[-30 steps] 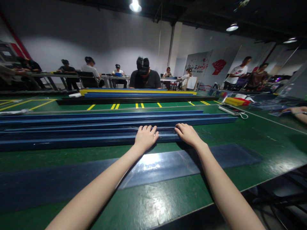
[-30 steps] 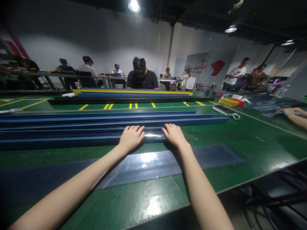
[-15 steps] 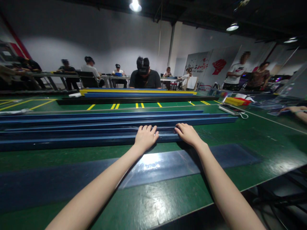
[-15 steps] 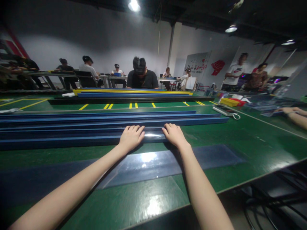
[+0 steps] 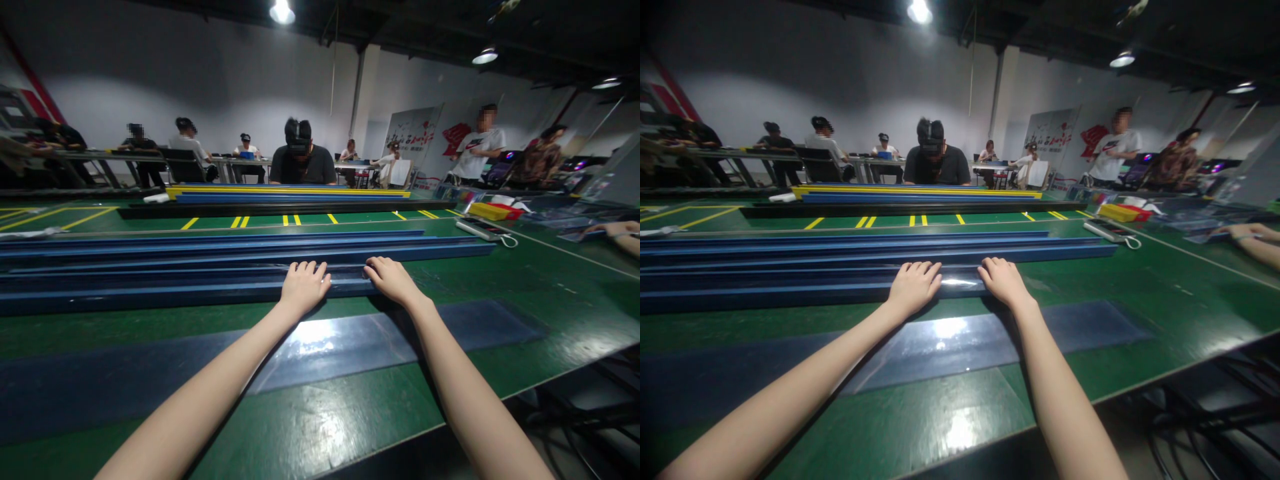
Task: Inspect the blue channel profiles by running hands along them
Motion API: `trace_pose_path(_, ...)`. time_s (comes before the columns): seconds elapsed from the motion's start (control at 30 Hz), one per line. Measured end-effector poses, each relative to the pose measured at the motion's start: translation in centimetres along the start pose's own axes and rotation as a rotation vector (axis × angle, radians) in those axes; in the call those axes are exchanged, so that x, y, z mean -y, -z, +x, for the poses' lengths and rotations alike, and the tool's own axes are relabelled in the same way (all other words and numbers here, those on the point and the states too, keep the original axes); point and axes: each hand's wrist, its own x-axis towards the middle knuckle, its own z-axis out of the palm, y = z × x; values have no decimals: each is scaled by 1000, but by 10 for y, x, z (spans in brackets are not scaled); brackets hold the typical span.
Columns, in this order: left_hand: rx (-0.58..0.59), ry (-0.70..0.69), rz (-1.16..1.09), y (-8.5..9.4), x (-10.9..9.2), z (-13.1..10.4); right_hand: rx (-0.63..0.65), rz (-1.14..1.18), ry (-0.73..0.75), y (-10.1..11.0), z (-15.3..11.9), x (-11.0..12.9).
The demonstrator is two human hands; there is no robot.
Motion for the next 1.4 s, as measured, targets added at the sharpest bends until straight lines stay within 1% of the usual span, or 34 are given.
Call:
trace_pose_path(0.2,11,5,-33,1,0,0,11,6,-1,0,0,0)
trace_pose_path(0.4,23,5,-15,1,-1,0,0,5,0,-1,0,-1)
trace_pose_path(1.1,10,10,-23,0,0,0,3,8,-1,-1,0,-1)
trace_pose_path(1.4,37,9,-33,3,-1,1,8,-7,8,-1,0,-1)
